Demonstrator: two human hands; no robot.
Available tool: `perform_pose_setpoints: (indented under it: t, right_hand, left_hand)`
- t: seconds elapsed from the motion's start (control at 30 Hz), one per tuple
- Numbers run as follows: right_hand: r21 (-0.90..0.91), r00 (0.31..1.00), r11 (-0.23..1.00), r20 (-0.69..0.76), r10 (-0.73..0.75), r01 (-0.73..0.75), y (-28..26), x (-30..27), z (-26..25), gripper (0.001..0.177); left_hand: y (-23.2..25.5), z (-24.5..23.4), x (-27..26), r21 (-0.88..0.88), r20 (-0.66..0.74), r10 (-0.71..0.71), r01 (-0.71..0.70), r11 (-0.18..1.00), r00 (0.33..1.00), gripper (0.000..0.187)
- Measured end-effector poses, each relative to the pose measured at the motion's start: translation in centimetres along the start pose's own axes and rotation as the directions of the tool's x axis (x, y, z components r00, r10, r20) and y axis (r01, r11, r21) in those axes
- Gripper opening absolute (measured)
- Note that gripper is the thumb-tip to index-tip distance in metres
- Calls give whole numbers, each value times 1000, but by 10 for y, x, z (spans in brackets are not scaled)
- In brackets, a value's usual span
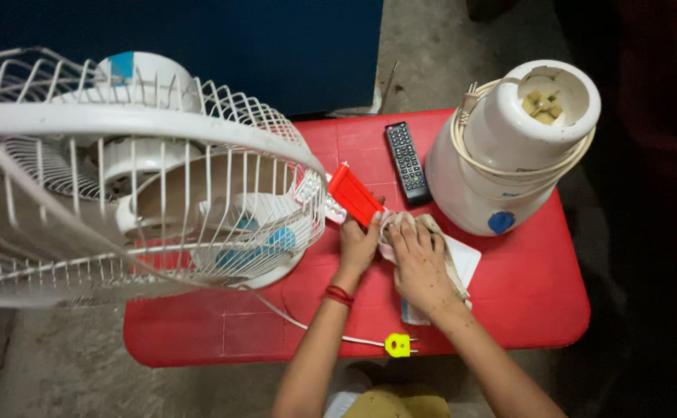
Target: The person wipes a television remote and an emergency LED light with a cloth.
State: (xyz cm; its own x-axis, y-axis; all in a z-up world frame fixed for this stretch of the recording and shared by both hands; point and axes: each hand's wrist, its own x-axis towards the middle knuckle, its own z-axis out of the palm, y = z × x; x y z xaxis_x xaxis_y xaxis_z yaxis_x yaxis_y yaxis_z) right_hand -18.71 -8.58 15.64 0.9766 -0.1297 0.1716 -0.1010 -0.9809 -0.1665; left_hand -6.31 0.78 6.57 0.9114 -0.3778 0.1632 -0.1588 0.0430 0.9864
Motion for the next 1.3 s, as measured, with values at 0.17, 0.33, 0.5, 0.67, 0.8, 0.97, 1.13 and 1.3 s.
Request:
perform_pose_setpoints:
  t: [0.17,0.33,0.5,0.67,0.8,0.97,1.13,1.3]
  right_hand:
    - [-75,1000,997,4,-19,19,17,-17,-1,74]
    - [-121,997,990,23,75,-71,34,-54,-9,72]
    - [-61,997,995,14,81,-80,36,-46,-12,71]
    - [-2,1000,1000,-1,-9,9,26,-16,-9,74]
    - [31,999,999,34,-17,16,28,-7,-9,70]
    - [-2,999,999,-10,-32,32,41,-23,-12,66]
    - [-27,1000,1000,11,15,-15,54,-50,-26,67]
    - [0,995,996,37,88,-88,64,-65,-33,69]
  left_hand:
    - [-7,4,-6,330,8,217,-207,921,976,29]
    - [-15,6,-9,603,-18,411,-319,731,911,31]
    - [-28,0,-18,666,38,-32,-1,746,999,44]
    - [-22,-22,-13,641,345,200,-386,664,917,54]
    - [-13,-26,-15,670,402,-13,-285,686,915,63]
    - [-13,-25,-17,643,399,50,-318,697,916,87]
    - [-10,-22,-19,728,367,252,-445,521,895,89]
    - [14,-18,-18,732,365,-50,-253,633,930,87]
